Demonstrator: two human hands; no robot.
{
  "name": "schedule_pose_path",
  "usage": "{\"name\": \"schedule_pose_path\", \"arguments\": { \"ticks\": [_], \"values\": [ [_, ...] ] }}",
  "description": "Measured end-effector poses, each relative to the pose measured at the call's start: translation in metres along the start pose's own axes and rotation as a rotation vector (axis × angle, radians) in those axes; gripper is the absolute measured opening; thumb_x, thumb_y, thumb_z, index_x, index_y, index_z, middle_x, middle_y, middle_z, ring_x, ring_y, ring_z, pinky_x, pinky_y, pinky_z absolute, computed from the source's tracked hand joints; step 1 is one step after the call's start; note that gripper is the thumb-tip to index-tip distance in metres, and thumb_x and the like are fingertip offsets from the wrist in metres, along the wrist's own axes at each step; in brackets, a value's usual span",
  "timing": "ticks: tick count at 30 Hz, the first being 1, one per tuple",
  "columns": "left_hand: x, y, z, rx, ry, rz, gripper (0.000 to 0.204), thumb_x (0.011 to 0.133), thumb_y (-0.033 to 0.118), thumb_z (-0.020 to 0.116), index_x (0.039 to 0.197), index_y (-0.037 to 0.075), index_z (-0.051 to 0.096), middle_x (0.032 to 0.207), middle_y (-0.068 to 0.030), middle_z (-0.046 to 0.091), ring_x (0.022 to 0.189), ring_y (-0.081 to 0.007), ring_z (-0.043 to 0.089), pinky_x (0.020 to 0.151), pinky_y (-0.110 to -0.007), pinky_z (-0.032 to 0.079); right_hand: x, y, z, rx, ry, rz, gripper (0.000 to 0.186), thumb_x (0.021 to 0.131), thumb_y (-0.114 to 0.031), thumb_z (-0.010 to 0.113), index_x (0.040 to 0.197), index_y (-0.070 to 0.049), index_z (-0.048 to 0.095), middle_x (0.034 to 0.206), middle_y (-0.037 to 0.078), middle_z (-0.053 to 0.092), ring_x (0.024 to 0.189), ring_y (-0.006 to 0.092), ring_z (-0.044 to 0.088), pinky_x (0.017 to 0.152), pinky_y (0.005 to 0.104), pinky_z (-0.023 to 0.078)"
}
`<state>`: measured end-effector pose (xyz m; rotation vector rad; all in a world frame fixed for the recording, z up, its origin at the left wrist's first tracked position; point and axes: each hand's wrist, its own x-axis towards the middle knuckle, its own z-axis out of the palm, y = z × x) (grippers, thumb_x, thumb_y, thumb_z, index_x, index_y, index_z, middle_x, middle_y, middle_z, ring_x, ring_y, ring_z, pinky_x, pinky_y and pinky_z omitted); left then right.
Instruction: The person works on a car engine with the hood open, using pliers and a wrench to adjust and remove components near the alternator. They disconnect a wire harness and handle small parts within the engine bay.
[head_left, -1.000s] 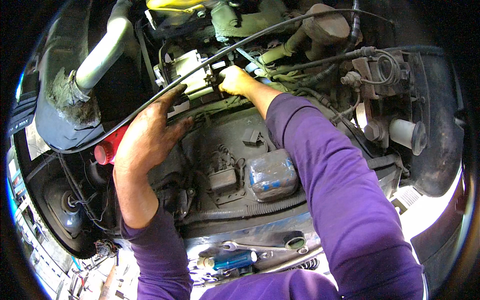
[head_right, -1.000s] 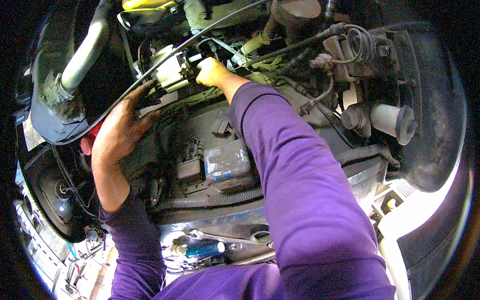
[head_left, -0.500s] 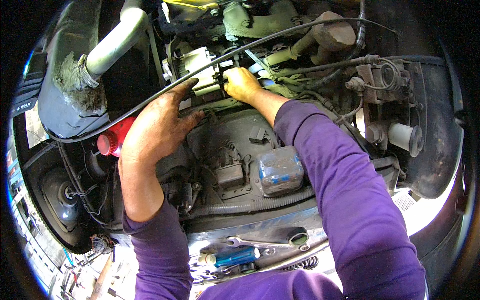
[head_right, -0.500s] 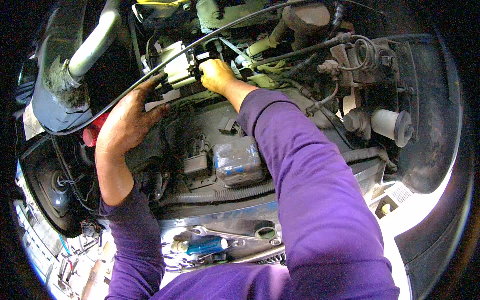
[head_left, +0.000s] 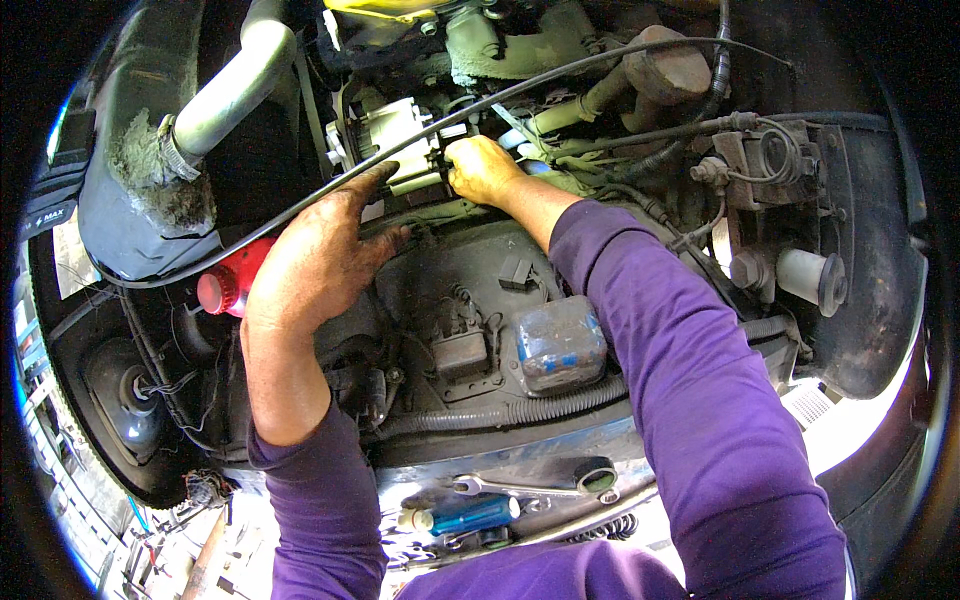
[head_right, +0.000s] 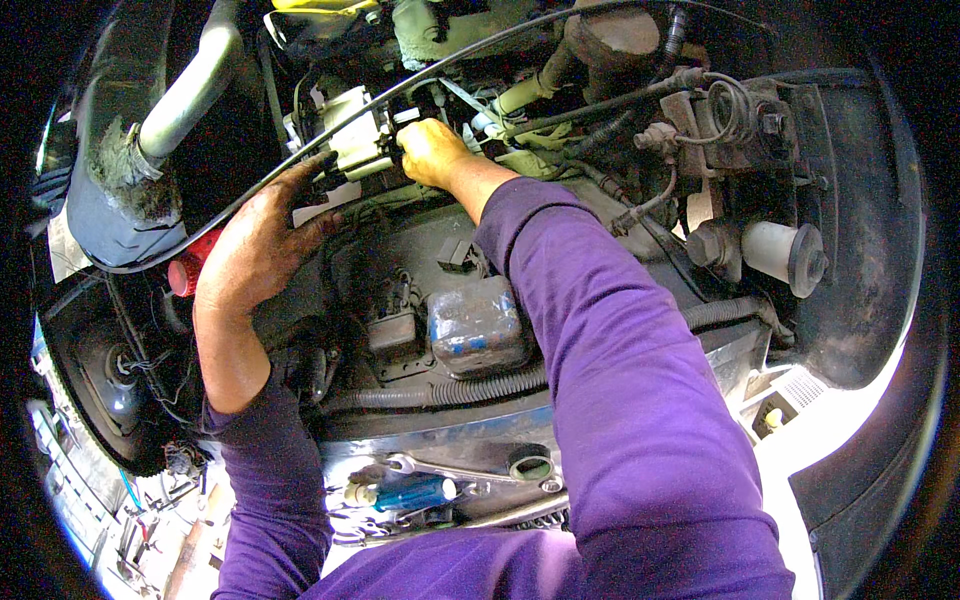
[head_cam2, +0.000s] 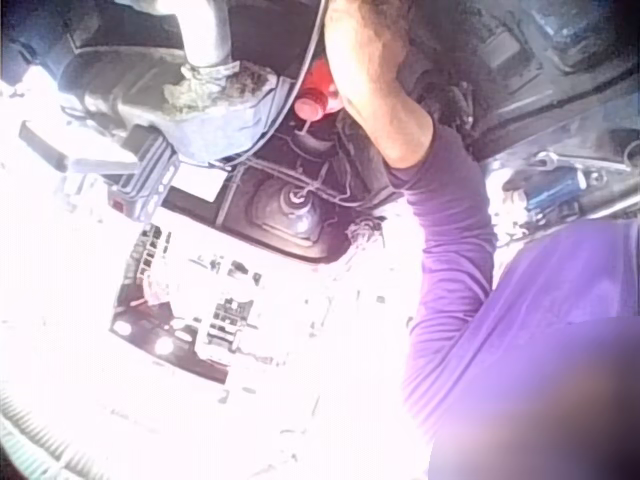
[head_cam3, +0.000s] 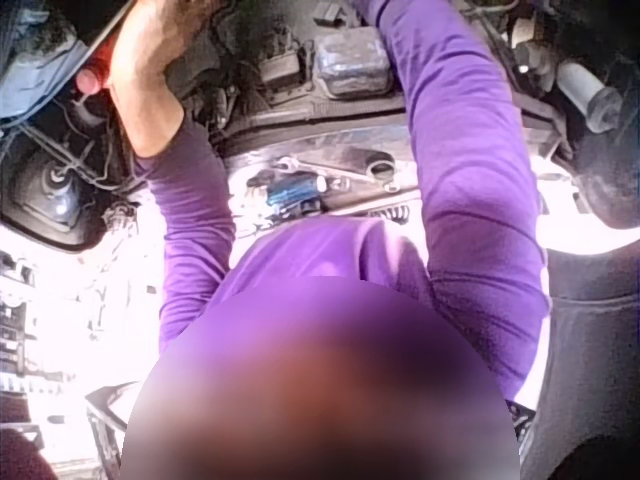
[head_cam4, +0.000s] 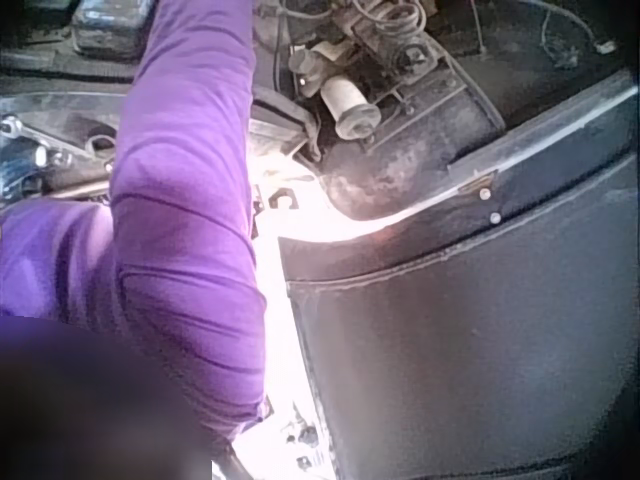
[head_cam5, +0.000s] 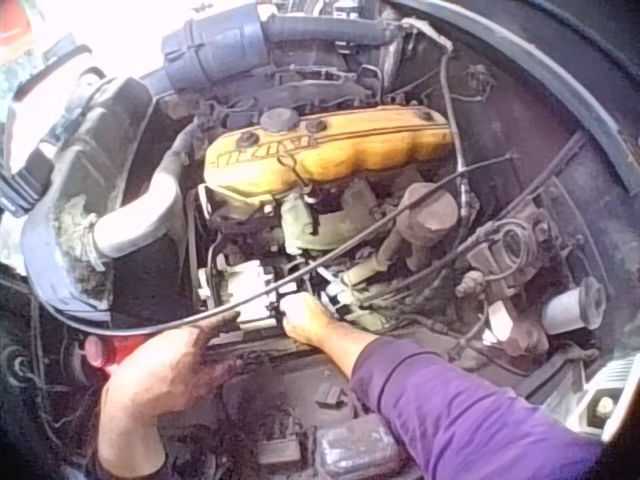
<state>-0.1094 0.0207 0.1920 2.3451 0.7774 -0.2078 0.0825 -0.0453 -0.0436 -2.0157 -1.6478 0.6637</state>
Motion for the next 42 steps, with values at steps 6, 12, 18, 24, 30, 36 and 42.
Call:
{"name": "schedule_pose_path", "arguments": {
  "ticks": [6,12,18,24,30,36,42],
  "values": [
    [0.0,-0.005,0.001,0.012,0.004,0.045,0.058,0.088,0.013,0.074,0.14,-0.003,0.053,0.128,-0.0317,0.062,0.123,-0.0427,0.06,0.105,-0.046,0.048,0.004,0.004,0.004,-0.054,-0.042,-0.048,0.018,0.08,-0.01,0.06,0.089,-0.004,0.074,0.092,0.024,0.072,0.09,0.044,0.07,0.084,0.0511,0.056],
    [0.002,-0.009,0.004,0.006,0.003,0.057,0.061,0.087,0.014,0.074,0.141,-0.002,0.052,0.13,-0.0317,0.061,0.124,-0.0427,0.059,0.106,-0.045,0.047,0.002,0.002,0.004,-0.081,-0.039,-0.065,0.017,0.077,-0.012,0.062,0.087,-0.003,0.071,0.092,0.022,0.07,0.094,0.0419,0.067,0.085,0.051,0.054],
    [0.001,-0.008,0.002,-0.015,-0.041,-0.001,0.061,0.088,0.013,0.074,0.143,0.0,0.051,0.133,-0.0286,0.061,0.125,-0.0401,0.06,0.107,-0.043,0.047,0.001,-0.003,-0.001,-0.076,-0.066,-0.038,0.018,0.08,-0.012,0.06,0.09,-0.004,0.073,0.095,0.023,0.071,0.095,0.0432,0.068,0.088,0.0505,0.055],
    [0.0,-0.007,-0.001,0.045,-0.045,-0.044,0.061,0.086,0.011,0.074,0.142,-0.001,0.052,0.13,-0.0302,0.062,0.121,-0.0422,0.061,0.104,-0.045,0.049,0.011,-0.02,-0.076,-0.166,-0.435,0.041,0.023,0.086,-0.019,0.074,0.101,-0.002,0.07,0.103,0.022,0.073,0.102,0.0368,0.069,0.09,0.0453,0.054],
    [0.003,-0.012,0.003,0.135,-0.132,-0.138,0.06,0.086,0.01,0.072,0.142,-0.001,0.051,0.129,-0.0317,0.062,0.121,-0.0421,0.061,0.103,-0.046,0.05,-0.037,-0.061,-0.187,-0.164,-0.266,0.172,0.034,0.091,-0.015,0.058,0.119,0.002,0.068,0.114,0.027,0.069,0.109,0.0394,0.068,0.097,0.0451,0.053],
    [0.002,-0.028,0.015,0.173,0.081,0.056,0.052,0.084,0.013,0.072,0.133,0.001,0.056,0.108,-0.0283,0.07,0.102,-0.0425,0.068,0.09,-0.05,0.056,-0.078,-0.093,-0.203,-0.25,0.043,0.13,0.033,0.082,-0.009,0.053,0.108,0.002,0.069,0.102,0.027,0.071,0.101,0.0416,0.069,0.093,0.0491,0.054],
    [0.001,-0.032,0.015,0.198,0.049,0.031,0.055,0.087,0.016,0.071,0.137,0.001,0.054,0.115,-0.0303,0.067,0.109,-0.0422,0.067,0.094,-0.048,0.054,-0.077,-0.072,-0.194,-0.317,0.06,0.198,0.026,0.083,-0.011,0.055,0.101,0.001,0.07,0.095,0.03,0.07,0.095,0.0448,0.069,0.087,0.0513,0.055]
  ]
}}
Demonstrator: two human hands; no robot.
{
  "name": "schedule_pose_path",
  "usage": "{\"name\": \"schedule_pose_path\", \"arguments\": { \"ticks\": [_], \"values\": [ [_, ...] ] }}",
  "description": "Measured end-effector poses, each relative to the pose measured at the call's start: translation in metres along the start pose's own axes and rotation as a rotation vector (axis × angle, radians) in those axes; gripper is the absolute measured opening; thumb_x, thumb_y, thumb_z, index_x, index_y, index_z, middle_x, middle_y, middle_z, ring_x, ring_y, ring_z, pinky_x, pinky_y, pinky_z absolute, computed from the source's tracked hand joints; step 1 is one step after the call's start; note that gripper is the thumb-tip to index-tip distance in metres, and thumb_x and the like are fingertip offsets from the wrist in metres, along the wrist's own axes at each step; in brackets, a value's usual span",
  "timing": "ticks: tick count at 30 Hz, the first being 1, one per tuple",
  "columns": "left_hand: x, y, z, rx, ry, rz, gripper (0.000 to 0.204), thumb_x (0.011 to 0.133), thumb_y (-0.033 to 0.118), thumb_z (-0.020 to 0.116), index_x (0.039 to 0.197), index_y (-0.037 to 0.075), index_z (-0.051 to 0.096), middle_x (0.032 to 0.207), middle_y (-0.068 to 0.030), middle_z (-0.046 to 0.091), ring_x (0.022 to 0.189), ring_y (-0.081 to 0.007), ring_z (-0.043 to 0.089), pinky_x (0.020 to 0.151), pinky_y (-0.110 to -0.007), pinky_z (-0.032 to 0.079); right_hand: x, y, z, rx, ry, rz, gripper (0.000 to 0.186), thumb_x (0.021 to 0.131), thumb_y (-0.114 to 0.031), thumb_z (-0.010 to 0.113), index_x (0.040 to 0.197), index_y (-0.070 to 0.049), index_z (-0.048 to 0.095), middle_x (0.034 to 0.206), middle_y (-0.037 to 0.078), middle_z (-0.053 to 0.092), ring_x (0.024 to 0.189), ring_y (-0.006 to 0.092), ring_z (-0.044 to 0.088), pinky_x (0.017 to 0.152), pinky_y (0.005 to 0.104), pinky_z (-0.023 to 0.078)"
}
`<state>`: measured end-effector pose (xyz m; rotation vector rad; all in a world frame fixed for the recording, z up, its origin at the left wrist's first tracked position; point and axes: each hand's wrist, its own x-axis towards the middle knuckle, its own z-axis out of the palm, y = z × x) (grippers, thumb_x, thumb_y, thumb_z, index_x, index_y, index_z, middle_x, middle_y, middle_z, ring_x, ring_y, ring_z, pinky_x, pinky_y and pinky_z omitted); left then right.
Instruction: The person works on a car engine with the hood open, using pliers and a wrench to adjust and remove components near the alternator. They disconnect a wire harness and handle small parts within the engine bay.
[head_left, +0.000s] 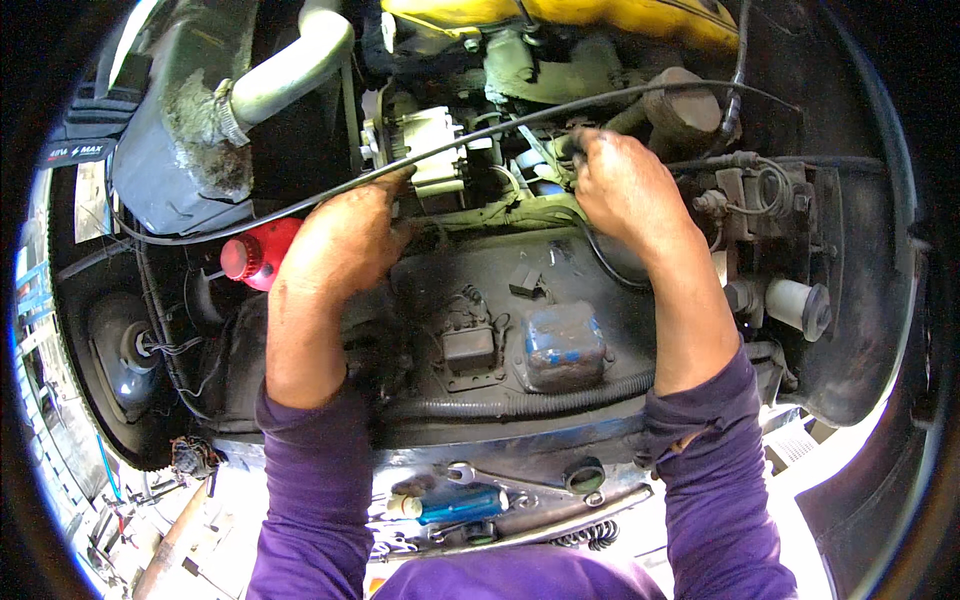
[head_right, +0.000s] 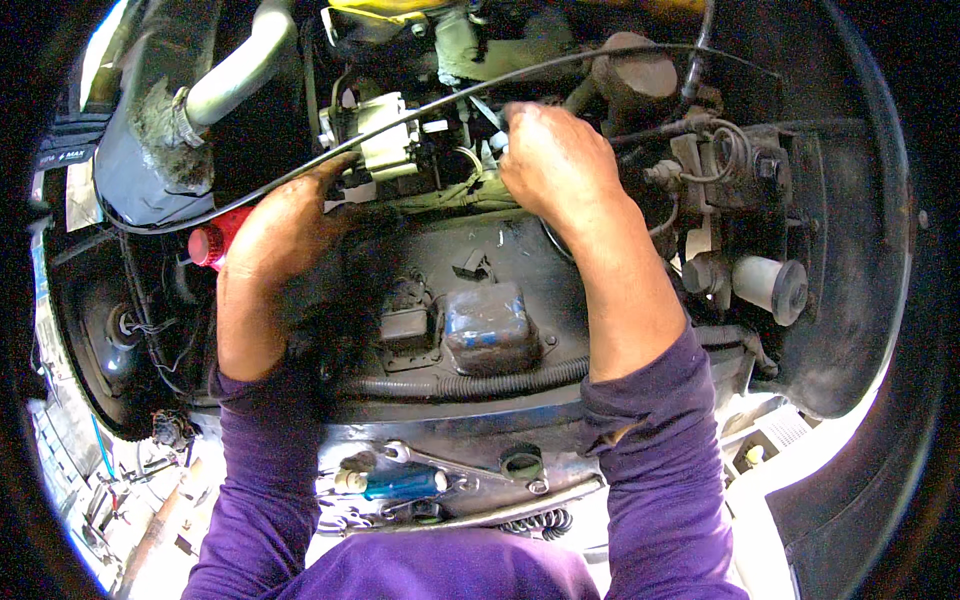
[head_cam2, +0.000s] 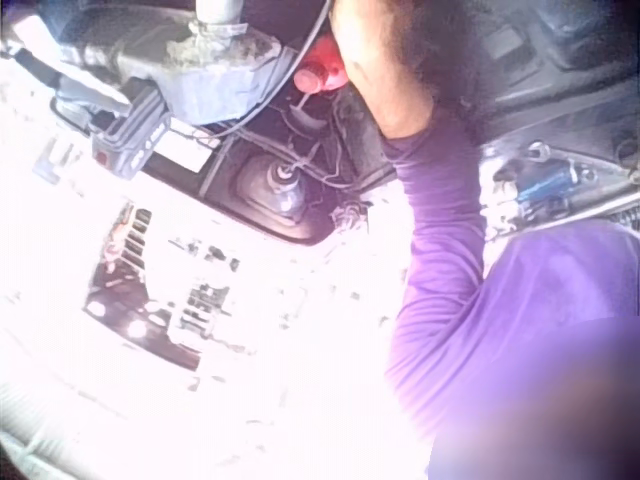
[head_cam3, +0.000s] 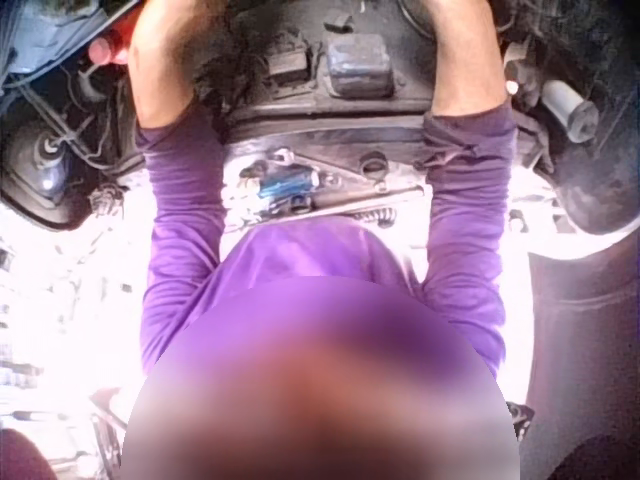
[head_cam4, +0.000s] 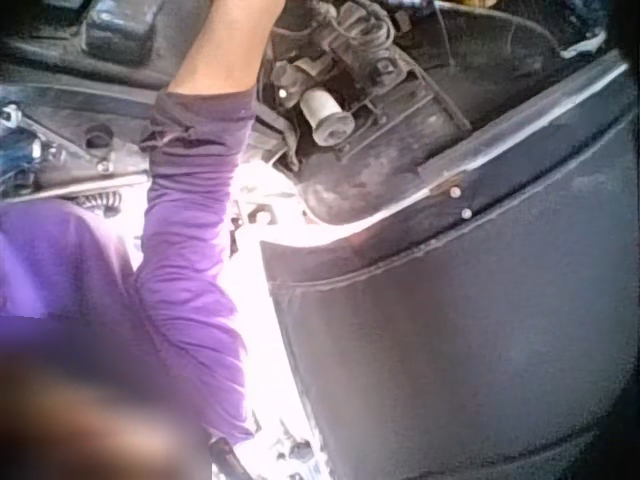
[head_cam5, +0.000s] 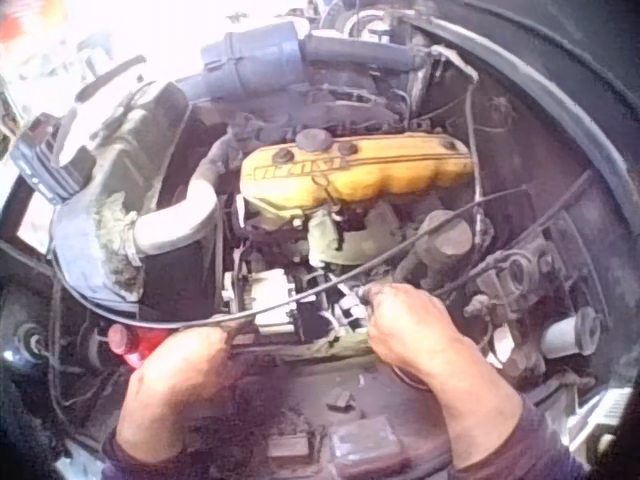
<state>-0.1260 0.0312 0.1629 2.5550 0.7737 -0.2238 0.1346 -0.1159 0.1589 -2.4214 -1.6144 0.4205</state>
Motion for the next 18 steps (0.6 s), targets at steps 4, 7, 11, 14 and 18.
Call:
{"name": "schedule_pose_path", "arguments": {
  "ticks": [4,7,11,14,18],
  "values": [
    [-0.001,0.006,-0.004,0.027,-0.034,-0.032,0.057,0.089,0.016,0.072,0.14,0.002,0.051,0.117,-0.0311,0.067,0.11,-0.044,0.066,0.095,-0.049,0.054,0.02,0.012,0.016,0.33,-0.025,0.039,0.023,0.084,-0.015,0.057,0.091,0.002,0.071,0.093,0.032,0.069,0.096,0.0475,0.068,0.087,0.0499,0.055],
    [-0.001,0.01,-0.006,0.047,-0.018,-0.01,0.057,0.089,0.015,0.072,0.14,0.003,0.051,0.122,-0.0319,0.064,0.114,-0.0439,0.064,0.096,-0.049,0.053,0.025,0.016,0.018,0.408,0.076,0.124,0.027,0.086,-0.017,0.057,0.093,0.006,0.071,0.095,0.032,0.069,0.096,0.0481,0.067,0.088,0.0504,0.054],
    [-0.001,0.012,-0.006,0.028,-0.044,-0.025,0.056,0.089,0.015,0.07,0.14,0.002,0.051,0.122,-0.0314,0.064,0.112,-0.044,0.064,0.094,-0.049,0.054,0.027,0.009,0.01,0.382,0.101,0.222,0.032,0.087,-0.021,0.058,0.092,0.008,0.071,0.097,0.034,0.068,0.098,0.0487,0.067,0.089,0.0508,0.054],
    [0.0,0.013,-0.005,0.008,-0.064,-0.061,0.057,0.089,0.015,0.071,0.14,0.002,0.05,0.12,-0.0313,0.065,0.11,-0.0439,0.065,0.094,-0.049,0.054,0.027,0.0,0.006,0.336,0.085,0.257,0.034,0.089,-0.024,0.059,0.09,0.008,0.071,0.096,0.035,0.068,0.097,0.0491,0.068,0.089,0.0515,0.055],
    [-0.002,0.016,-0.007,0.019,-0.062,-0.082,0.056,0.089,0.016,0.07,0.14,0.001,0.051,0.119,-0.0312,0.066,0.109,-0.0439,0.065,0.093,-0.048,0.054,0.024,-0.009,0.008,0.328,0.036,0.242,0.034,0.091,-0.024,0.059,0.09,0.008,0.069,0.095,0.034,0.068,0.095,0.0495,0.067,0.087,0.0526,0.054]
  ]
}}
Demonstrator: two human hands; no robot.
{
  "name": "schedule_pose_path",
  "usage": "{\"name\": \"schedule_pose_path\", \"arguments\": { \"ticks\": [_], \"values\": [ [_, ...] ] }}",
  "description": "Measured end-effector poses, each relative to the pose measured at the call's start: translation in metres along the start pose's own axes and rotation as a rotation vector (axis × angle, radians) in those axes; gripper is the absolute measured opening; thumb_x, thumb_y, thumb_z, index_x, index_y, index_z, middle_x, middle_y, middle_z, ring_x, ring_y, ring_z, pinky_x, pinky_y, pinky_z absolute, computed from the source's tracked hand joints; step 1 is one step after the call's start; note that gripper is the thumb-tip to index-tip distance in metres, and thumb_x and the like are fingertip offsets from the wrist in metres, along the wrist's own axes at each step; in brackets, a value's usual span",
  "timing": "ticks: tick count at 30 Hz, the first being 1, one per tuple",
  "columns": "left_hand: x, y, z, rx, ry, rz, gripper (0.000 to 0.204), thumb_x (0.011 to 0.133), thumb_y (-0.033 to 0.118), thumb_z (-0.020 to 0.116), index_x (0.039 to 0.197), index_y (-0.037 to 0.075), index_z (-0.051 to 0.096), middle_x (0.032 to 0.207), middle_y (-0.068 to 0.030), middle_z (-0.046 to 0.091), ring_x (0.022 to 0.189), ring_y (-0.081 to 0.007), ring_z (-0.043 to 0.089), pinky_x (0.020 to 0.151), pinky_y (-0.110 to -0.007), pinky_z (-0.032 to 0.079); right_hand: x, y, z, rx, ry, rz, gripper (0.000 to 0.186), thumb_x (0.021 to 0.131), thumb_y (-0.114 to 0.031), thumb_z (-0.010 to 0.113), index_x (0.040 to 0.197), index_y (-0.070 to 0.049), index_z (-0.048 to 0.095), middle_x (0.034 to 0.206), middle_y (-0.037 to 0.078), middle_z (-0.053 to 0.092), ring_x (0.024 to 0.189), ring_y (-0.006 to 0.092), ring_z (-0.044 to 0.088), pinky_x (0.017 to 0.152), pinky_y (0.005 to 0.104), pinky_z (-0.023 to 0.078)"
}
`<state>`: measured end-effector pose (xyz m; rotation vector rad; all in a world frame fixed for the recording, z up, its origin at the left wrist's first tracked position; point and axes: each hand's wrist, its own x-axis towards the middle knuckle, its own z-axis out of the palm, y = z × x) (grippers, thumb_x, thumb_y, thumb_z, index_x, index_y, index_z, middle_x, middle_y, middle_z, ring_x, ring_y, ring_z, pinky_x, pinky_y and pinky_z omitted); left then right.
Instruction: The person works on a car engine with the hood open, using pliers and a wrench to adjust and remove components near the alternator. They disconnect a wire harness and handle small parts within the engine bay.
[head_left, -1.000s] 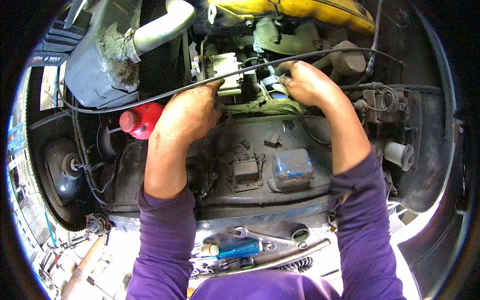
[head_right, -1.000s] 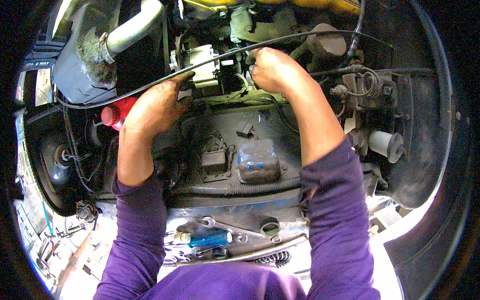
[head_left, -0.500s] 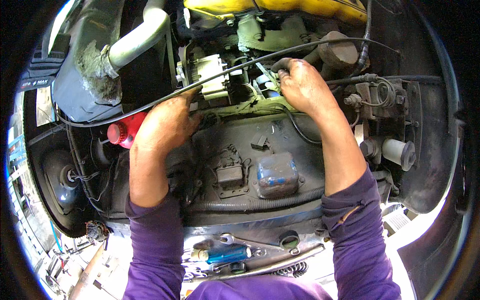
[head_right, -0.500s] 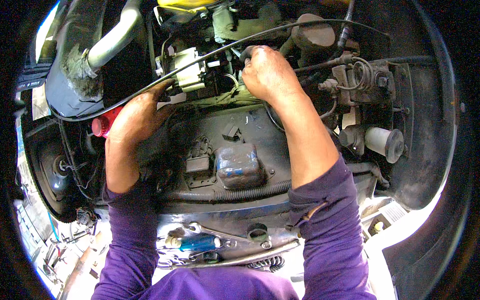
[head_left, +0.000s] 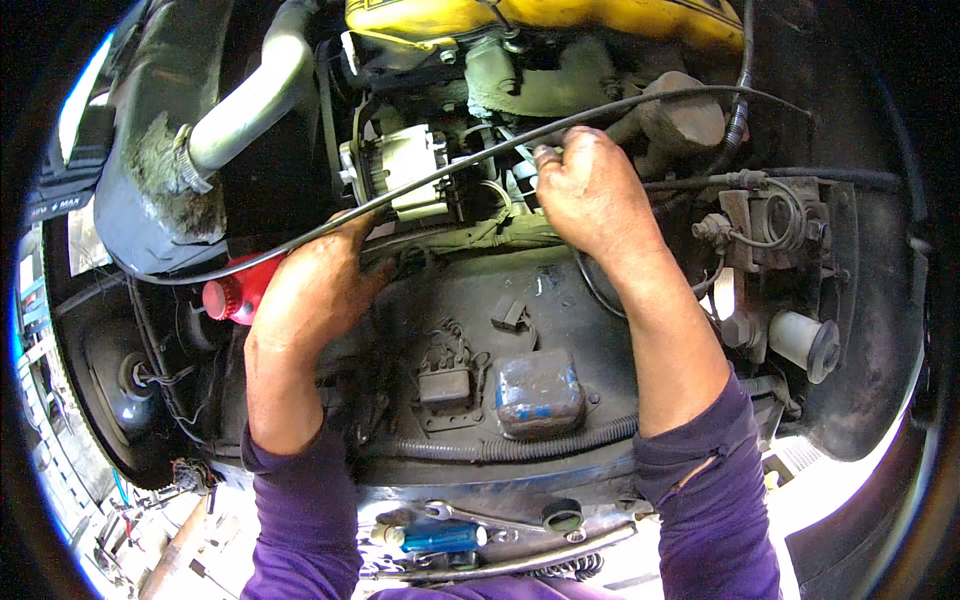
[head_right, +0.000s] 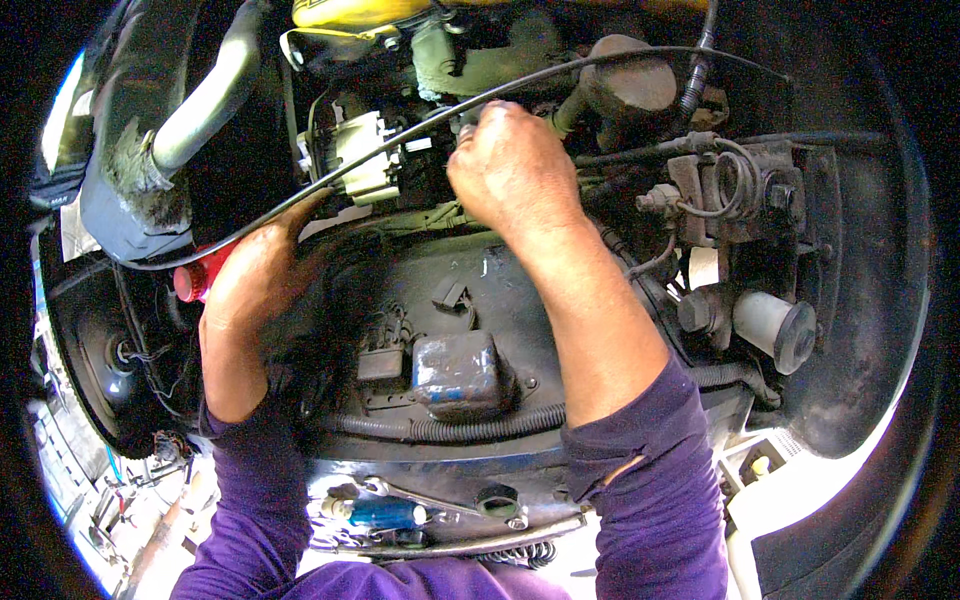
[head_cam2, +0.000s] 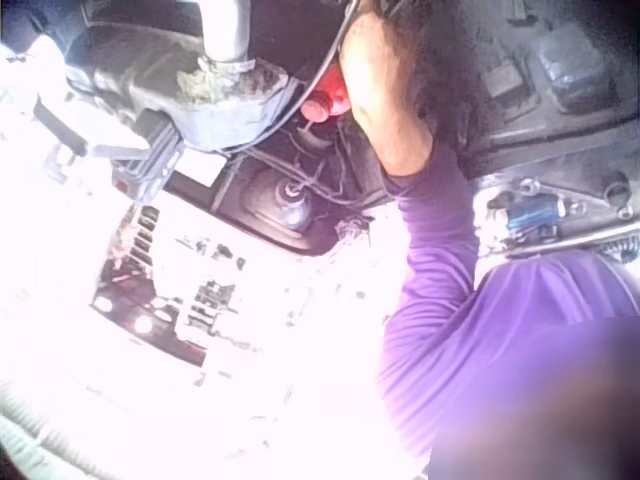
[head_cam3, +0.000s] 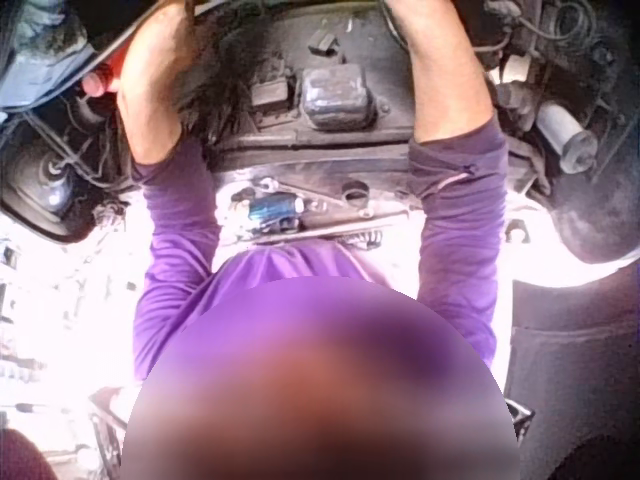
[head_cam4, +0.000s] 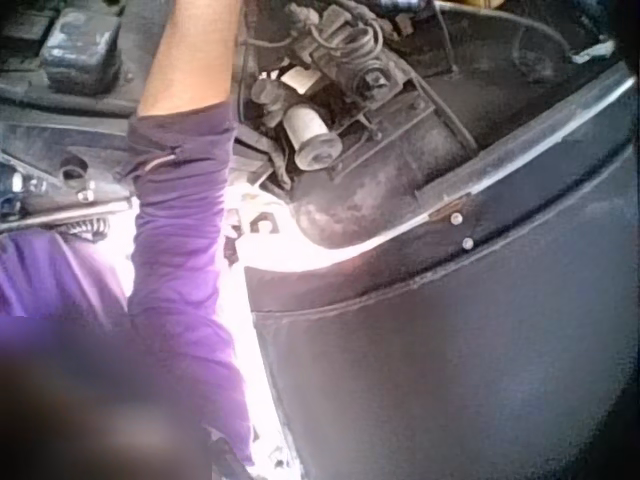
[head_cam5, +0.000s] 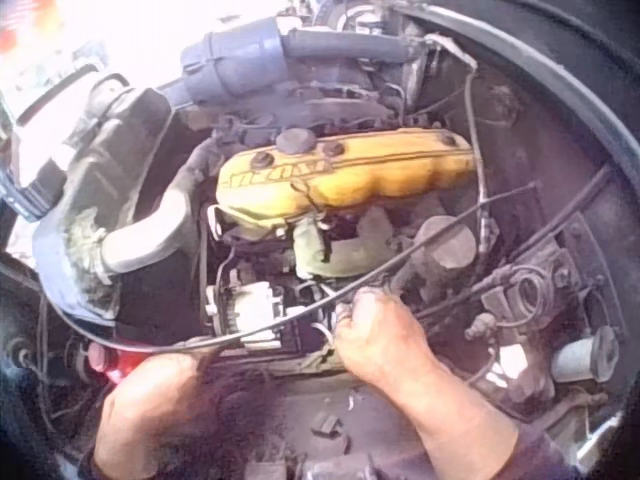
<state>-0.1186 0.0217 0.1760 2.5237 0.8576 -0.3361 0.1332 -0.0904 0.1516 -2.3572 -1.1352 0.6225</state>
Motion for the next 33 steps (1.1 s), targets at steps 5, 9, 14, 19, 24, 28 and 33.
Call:
{"name": "schedule_pose_path", "arguments": {
  "ticks": [5,9,14,19,24,28,33],
  "values": [
    [0.003,0.008,-0.003,-0.063,-0.019,0.006,0.056,0.09,0.017,0.07,0.141,0.001,0.052,0.123,-0.0301,0.065,0.114,-0.0443,0.063,0.097,-0.047,0.052,-0.004,-0.001,0.001,-0.023,-0.019,-0.002,0.034,0.093,-0.023,0.056,0.089,0.009,0.067,0.095,0.033,0.068,0.095,0.0485,0.067,0.087,0.0522,0.053],
    [0.005,0.016,-0.004,-0.058,-0.037,0.008,0.056,0.091,0.015,0.069,0.142,0.002,0.052,0.127,-0.0296,0.063,0.121,-0.0438,0.06,0.102,-0.046,0.049,-0.009,0.0,-0.005,-0.075,-0.123,-0.02,0.026,0.086,-0.017,0.057,0.093,0.005,0.069,0.095,0.029,0.071,0.092,0.0459,0.069,0.086,0.0514,0.056],
    [0.003,0.023,-0.004,-0.077,-0.042,-0.004,0.055,0.091,0.015,0.069,0.142,0.002,0.052,0.131,-0.0286,0.061,0.123,-0.0431,0.059,0.103,-0.046,0.048,-0.012,0.002,-0.013,-0.166,-0.126,-0.05,0.024,0.084,-0.017,0.06,0.095,0.002,0.07,0.095,0.026,0.072,0.092,0.0429,0.071,0.084,0.0504,0.058],
    [0.005,0.022,-0.003,-0.083,-0.082,-0.067,0.056,0.09,0.015,0.069,0.142,0.001,0.052,0.133,-0.0284,0.06,0.123,-0.0428,0.059,0.104,-0.045,0.048,-0.014,0.003,-0.012,-0.211,-0.162,-0.058,0.023,0.084,-0.018,0.062,0.095,0.0,0.072,0.095,0.024,0.073,0.091,0.0411,0.072,0.083,0.0484,0.059],
    [0.004,0.02,-0.003,-0.076,-0.092,-0.068,0.056,0.09,0.014,0.069,0.142,0.0,0.052,0.133,-0.0287,0.06,0.123,-0.0429,0.059,0.105,-0.044,0.048,-0.013,0.004,-0.011,-0.21,-0.149,-0.065,0.022,0.084,-0.018,0.062,0.095,-0.001,0.072,0.095,0.022,0.074,0.092,0.0399,0.073,0.083,0.0482,0.059],
    [0.003,0.022,-0.005,-0.061,-0.076,-0.045,0.055,0.091,0.014,0.068,0.141,0.0,0.052,0.132,-0.0292,0.061,0.124,-0.0432,0.058,0.104,-0.045,0.048,-0.014,0.003,-0.011,-0.234,-0.161,-0.061,0.022,0.084,-0.016,0.061,0.094,-0.001,0.072,0.095,0.022,0.073,0.092,0.0393,0.073,0.082,0.0479,0.059],
    [0.003,0.023,-0.006,-0.059,-0.063,-0.027,0.055,0.09,0.014,0.068,0.141,-0.001,0.052,0.131,-0.03,0.061,0.122,-0.0441,0.059,0.104,-0.046,0.048,-0.014,0.002,-0.012,-0.264,-0.17,-0.067,0.022,0.085,-0.016,0.06,0.096,0.0,0.071,0.096,0.022,0.073,0.092,0.039,0.073,0.083,0.0473,0.059]
  ]
}}
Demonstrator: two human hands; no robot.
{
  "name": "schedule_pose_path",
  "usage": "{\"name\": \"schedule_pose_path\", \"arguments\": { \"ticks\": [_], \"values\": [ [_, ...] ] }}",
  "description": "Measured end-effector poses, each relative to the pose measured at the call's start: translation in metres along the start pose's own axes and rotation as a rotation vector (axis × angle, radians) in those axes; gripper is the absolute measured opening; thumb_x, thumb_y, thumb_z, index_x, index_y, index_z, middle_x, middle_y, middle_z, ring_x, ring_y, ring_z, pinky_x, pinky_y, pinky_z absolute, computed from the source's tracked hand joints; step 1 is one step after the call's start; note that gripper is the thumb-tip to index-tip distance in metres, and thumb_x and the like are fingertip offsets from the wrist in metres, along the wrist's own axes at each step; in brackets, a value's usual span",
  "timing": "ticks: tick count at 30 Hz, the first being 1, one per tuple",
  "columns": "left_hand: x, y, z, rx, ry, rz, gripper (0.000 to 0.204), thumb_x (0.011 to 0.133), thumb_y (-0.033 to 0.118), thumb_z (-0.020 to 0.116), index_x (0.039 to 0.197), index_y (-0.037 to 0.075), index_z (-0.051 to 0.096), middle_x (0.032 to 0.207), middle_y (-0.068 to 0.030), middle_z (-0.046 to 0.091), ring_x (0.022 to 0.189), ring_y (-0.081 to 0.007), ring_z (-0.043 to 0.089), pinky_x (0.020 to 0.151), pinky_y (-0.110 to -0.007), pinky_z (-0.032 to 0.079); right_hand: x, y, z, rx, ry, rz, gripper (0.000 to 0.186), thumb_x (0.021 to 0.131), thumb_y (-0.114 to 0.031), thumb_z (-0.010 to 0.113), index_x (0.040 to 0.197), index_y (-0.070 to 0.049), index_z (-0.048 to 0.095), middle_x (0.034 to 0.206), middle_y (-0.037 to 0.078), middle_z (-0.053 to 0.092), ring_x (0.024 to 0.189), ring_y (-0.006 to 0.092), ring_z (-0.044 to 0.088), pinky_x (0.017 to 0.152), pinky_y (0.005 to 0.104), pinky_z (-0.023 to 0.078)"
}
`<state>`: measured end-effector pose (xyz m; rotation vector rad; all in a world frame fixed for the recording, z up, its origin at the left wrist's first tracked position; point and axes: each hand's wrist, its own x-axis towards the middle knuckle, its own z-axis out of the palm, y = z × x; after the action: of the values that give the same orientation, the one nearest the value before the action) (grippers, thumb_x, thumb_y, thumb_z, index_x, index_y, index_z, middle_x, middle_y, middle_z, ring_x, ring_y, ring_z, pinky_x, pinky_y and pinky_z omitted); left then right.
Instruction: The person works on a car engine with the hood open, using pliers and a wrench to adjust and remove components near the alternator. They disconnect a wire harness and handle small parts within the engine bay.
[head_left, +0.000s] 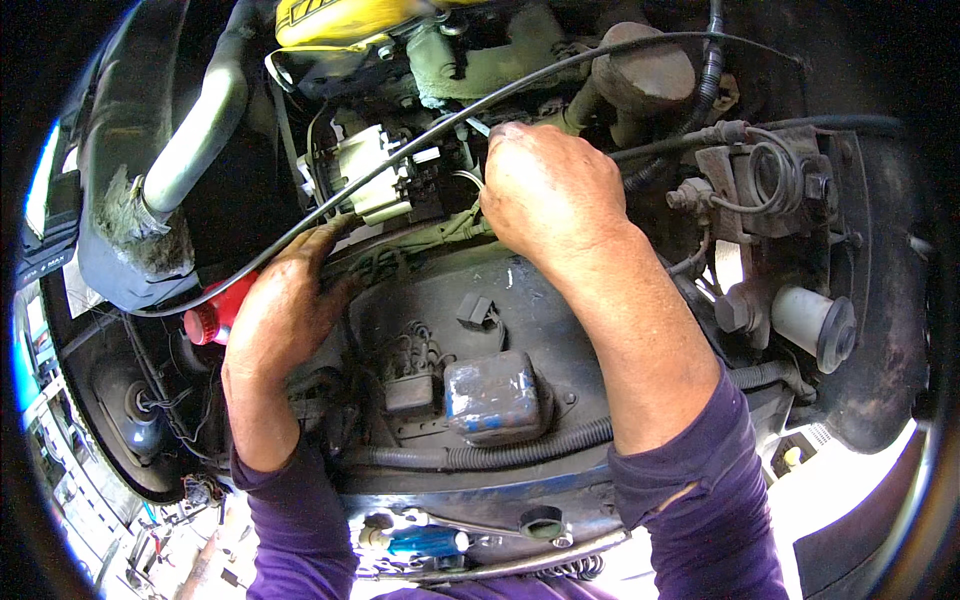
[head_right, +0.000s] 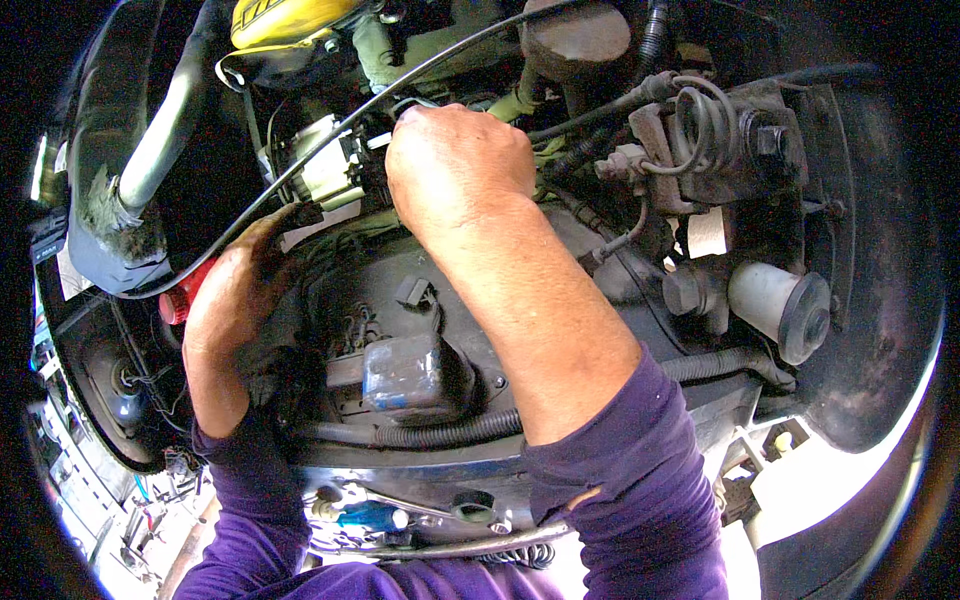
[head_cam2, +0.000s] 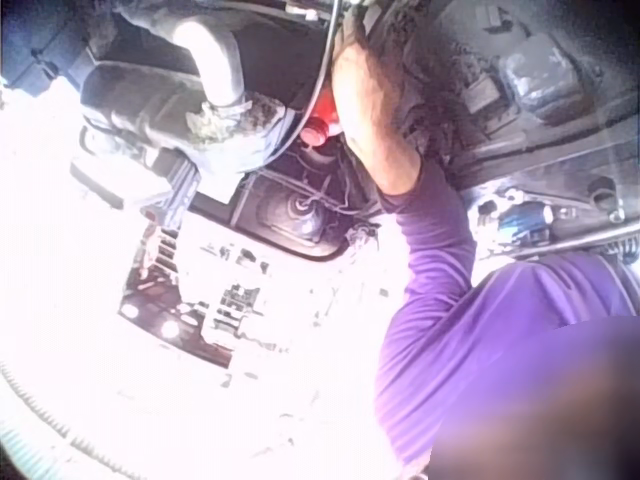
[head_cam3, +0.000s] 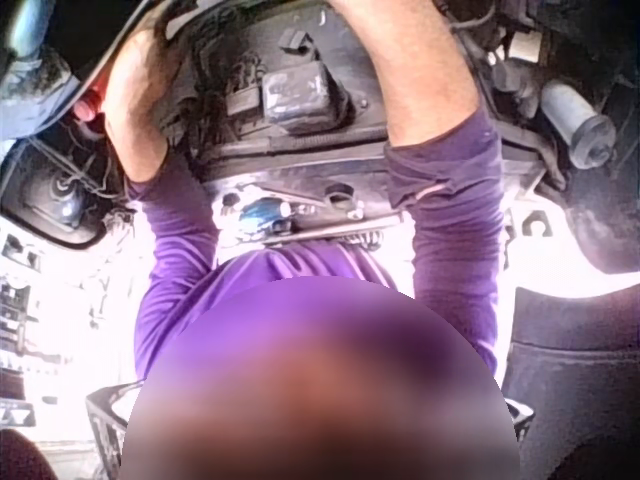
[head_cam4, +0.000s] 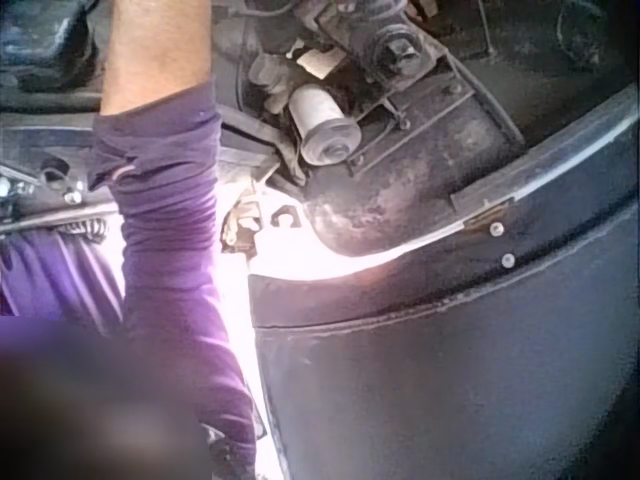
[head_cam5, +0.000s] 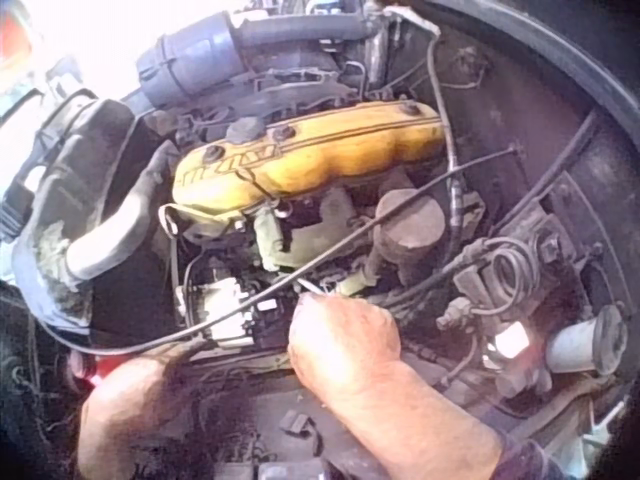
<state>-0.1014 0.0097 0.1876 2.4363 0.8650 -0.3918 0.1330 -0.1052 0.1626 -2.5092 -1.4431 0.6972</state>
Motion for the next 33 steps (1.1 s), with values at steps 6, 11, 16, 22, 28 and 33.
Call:
{"name": "schedule_pose_path", "arguments": {
  "ticks": [6,11,16,22,28,33],
  "values": [
    [0.001,-0.001,0.0,0.002,0.002,0.011,0.056,0.09,0.013,0.069,0.142,-0.001,0.052,0.13,-0.0296,0.061,0.121,-0.0439,0.059,0.104,-0.046,0.048,-0.001,0.0,0.0,-0.002,-0.008,-0.006,0.023,0.085,-0.017,0.061,0.097,-0.001,0.071,0.097,0.022,0.073,0.093,0.0384,0.073,0.083,0.0473,0.059],
    [-0.001,0.001,-0.001,0.016,-0.01,-0.002,0.056,0.09,0.013,0.069,0.142,-0.001,0.052,0.131,-0.029,0.061,0.122,-0.0434,0.059,0.104,-0.046,0.048,0.0,0.0,0.002,-0.011,-0.002,-0.007,0.023,0.085,-0.017,0.06,0.098,-0.001,0.071,0.097,0.021,0.073,0.093,0.0388,0.072,0.084,0.0478,0.059],
    [0.003,-0.004,0.002,0.009,-0.007,0.033,0.056,0.089,0.013,0.069,0.142,0.0,0.052,0.131,-0.0288,0.061,0.122,-0.0432,0.059,0.104,-0.046,0.048,0.0,0.0,0.002,-0.019,-0.007,0.006,0.023,0.084,-0.015,0.059,0.097,-0.001,0.071,0.096,0.022,0.073,0.093,0.0397,0.072,0.084,0.0489,0.058],
    [-0.002,-0.019,0.007,0.087,0.052,0.081,0.059,0.088,0.01,0.069,0.143,0.002,0.05,0.125,-0.0284,0.064,0.115,-0.0424,0.063,0.098,-0.046,0.052,0.0,-0.004,-0.002,-0.096,-0.04,-0.002,0.024,0.087,-0.016,0.057,0.095,-0.004,0.075,0.1,0.021,0.075,0.094,0.0377,0.074,0.084,0.0482,0.06],
    [-0.002,-0.025,0.01,0.041,0.079,0.018,0.054,0.087,0.01,0.068,0.138,0.002,0.05,0.111,-0.0289,0.068,0.102,-0.0425,0.068,0.088,-0.049,0.056,0.0,-0.008,-0.006,-0.133,-0.058,0.026,0.025,0.086,-0.016,0.056,0.1,-0.002,0.072,0.101,0.023,0.074,0.095,0.0398,0.073,0.085,0.0496,0.059],
    [-0.004,-0.022,0.008,0.144,0.038,-0.035,0.039,0.087,0.015,0.069,0.122,0.001,0.057,0.105,-0.026,0.07,0.096,-0.0412,0.07,0.083,-0.049,0.058,0.001,-0.005,0.0,-0.158,-0.059,0.036,0.029,0.084,-0.015,0.057,0.107,-0.002,0.07,0.106,0.024,0.072,0.099,0.0417,0.071,0.089,0.0513,0.056]
  ]
}}
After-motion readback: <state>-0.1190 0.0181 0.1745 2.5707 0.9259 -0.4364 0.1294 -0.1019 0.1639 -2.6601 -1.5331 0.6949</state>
